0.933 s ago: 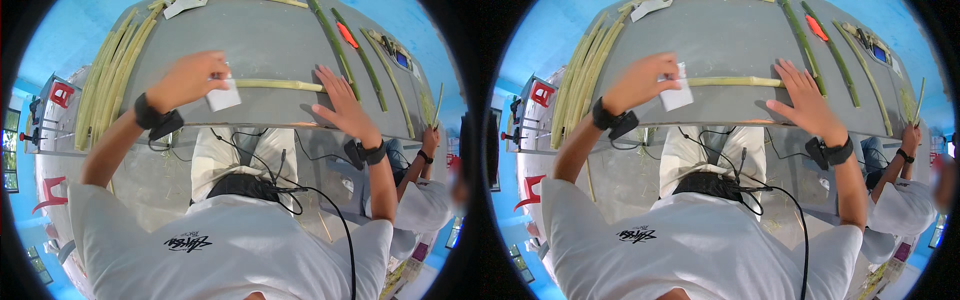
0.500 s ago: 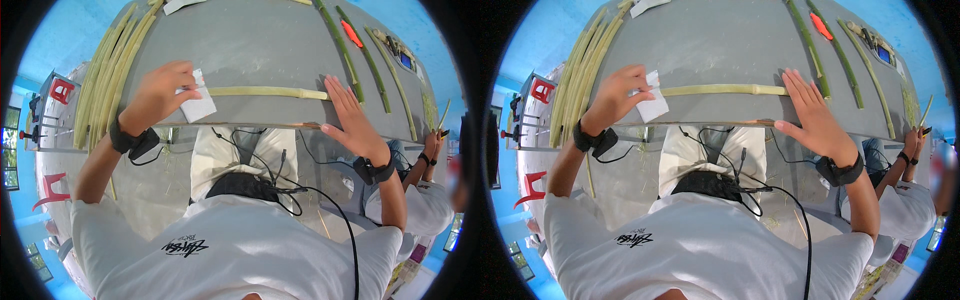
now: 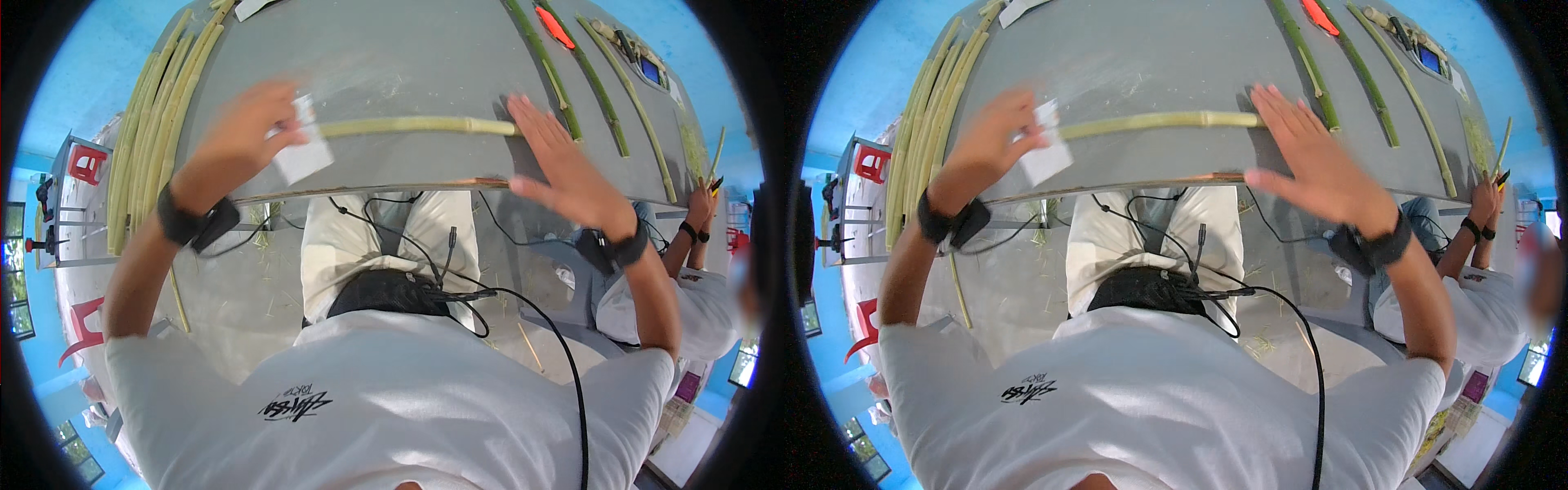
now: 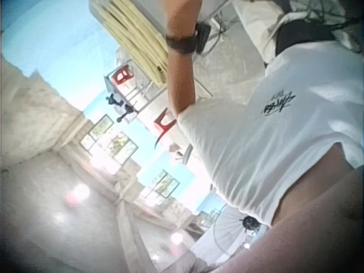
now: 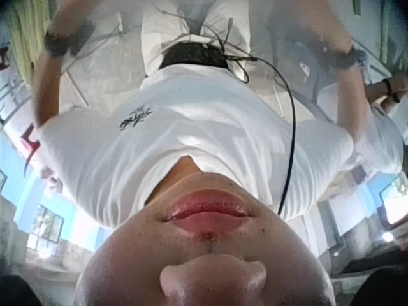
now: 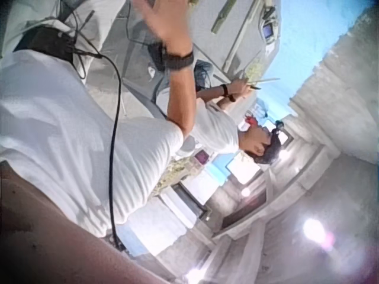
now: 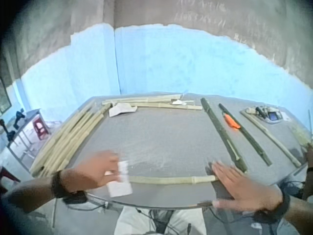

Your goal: Manually sanding the surface of bamboo sticks using a piece of abrasive paper.

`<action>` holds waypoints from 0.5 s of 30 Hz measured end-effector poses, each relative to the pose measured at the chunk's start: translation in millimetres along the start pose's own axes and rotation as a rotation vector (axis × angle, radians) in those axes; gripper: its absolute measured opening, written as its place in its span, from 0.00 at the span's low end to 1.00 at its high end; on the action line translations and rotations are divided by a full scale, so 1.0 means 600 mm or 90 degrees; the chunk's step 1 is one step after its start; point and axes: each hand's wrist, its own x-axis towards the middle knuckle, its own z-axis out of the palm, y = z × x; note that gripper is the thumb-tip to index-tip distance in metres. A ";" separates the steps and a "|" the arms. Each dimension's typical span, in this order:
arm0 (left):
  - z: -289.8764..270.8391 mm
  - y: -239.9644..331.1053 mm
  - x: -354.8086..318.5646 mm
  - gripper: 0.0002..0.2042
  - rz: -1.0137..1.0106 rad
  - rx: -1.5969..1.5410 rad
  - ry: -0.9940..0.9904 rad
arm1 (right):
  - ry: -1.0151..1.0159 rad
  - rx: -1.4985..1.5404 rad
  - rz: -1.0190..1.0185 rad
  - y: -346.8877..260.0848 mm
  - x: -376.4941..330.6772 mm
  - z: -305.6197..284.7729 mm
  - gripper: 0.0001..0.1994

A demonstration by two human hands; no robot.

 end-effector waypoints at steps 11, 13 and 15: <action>0.082 0.026 0.150 0.13 -0.084 -0.038 -0.151 | 0.046 -0.009 0.032 0.064 0.123 -0.009 0.52; 0.092 0.025 0.159 0.14 -0.083 -0.050 -0.167 | 0.025 0.007 0.073 0.064 0.132 -0.013 0.52; 0.077 0.023 0.130 0.14 -0.044 -0.058 -0.135 | 0.008 0.029 0.041 0.049 0.106 -0.018 0.52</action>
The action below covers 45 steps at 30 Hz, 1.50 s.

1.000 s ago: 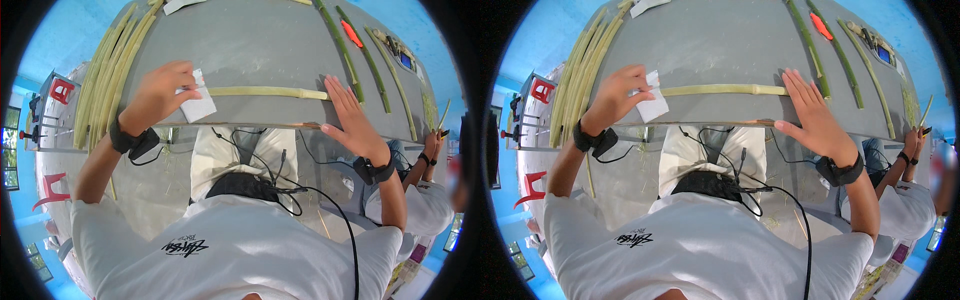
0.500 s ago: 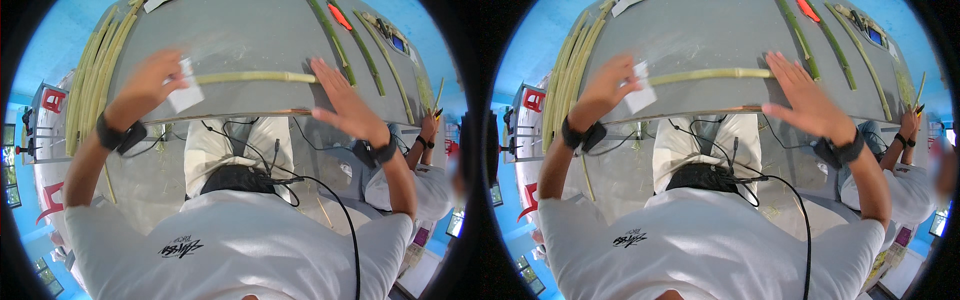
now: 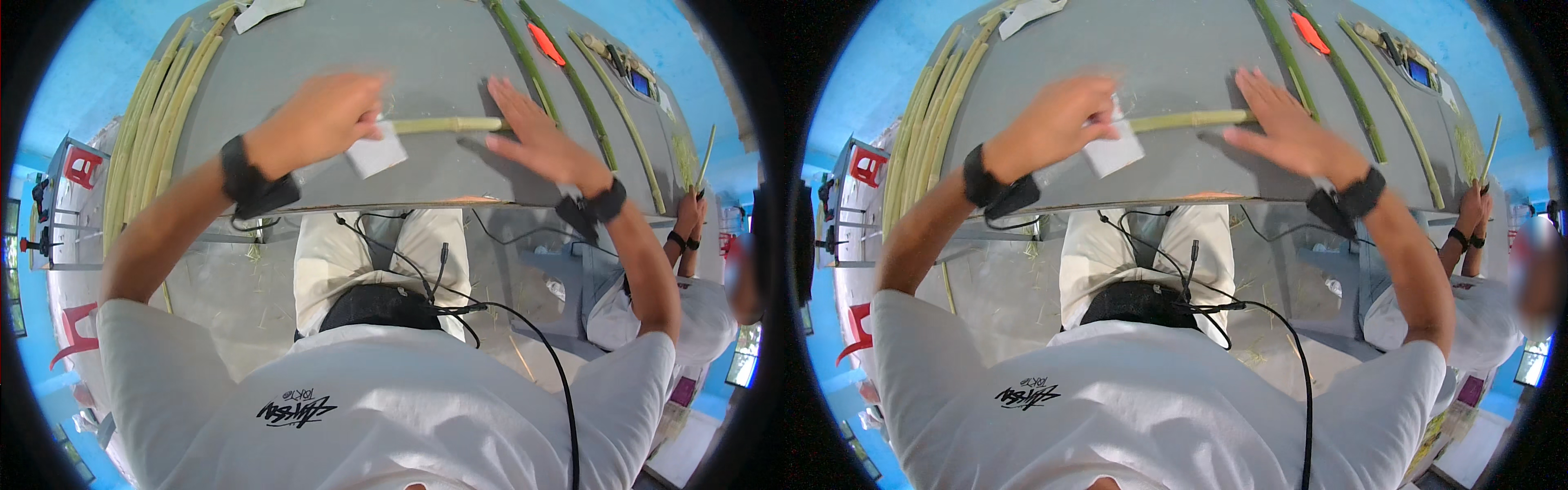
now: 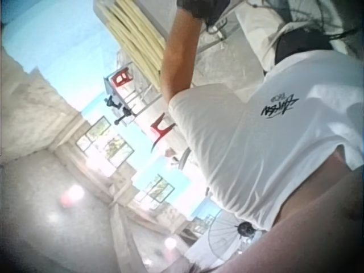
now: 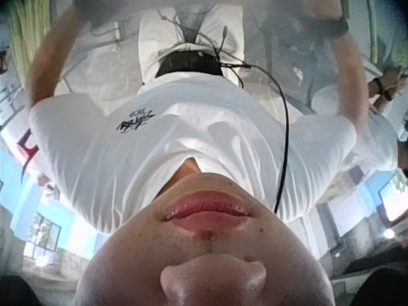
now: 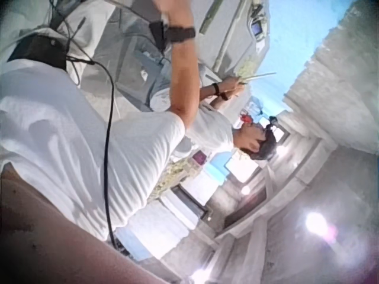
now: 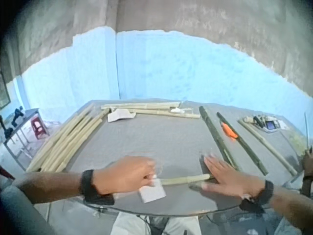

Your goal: Manually sanding the surface of bamboo sticks using a piece of abrasive paper.

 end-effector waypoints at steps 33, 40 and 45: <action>0.000 0.000 -0.006 0.13 0.025 0.044 0.003 | -0.071 -0.004 0.084 -0.040 -0.011 -0.021 0.53; -0.065 -0.005 -0.169 0.13 -0.077 0.081 -0.027 | -0.062 0.013 0.023 -0.097 -0.144 -0.001 0.61; -0.025 -0.003 -0.068 0.11 0.052 0.085 0.020 | -0.012 -0.007 0.023 -0.059 -0.072 0.007 0.60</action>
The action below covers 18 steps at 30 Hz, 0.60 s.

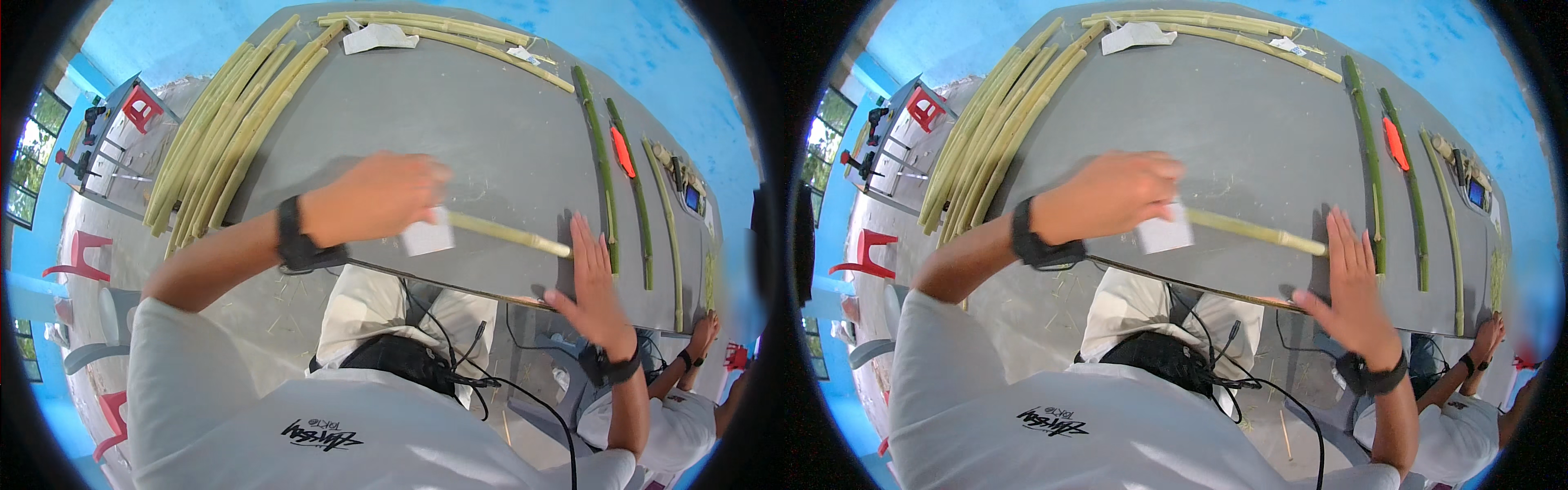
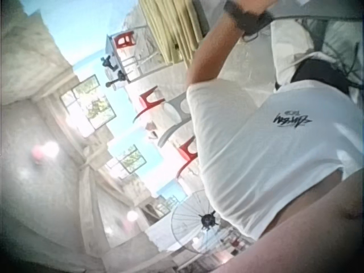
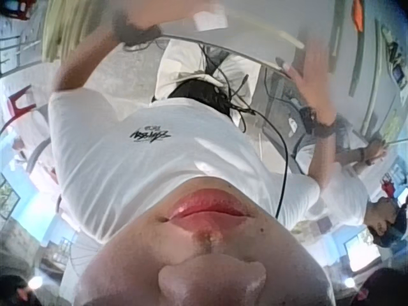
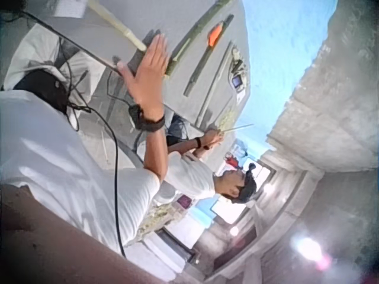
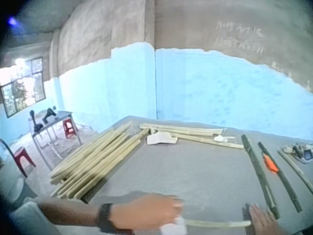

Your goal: Manually sanding the surface of bamboo sticks using a piece of abrasive paper.

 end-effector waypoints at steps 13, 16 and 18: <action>-0.050 -0.010 -0.100 0.11 -0.098 0.029 -0.104 | -0.068 0.022 -0.016 -0.018 -0.049 -0.018 0.57; -0.018 -0.009 -0.044 0.11 -0.033 0.052 -0.025 | -0.047 0.016 -0.005 0.005 0.004 -0.020 0.54; 0.016 -0.014 0.025 0.10 0.026 0.043 0.054 | -0.061 0.003 0.037 0.022 0.055 -0.027 0.52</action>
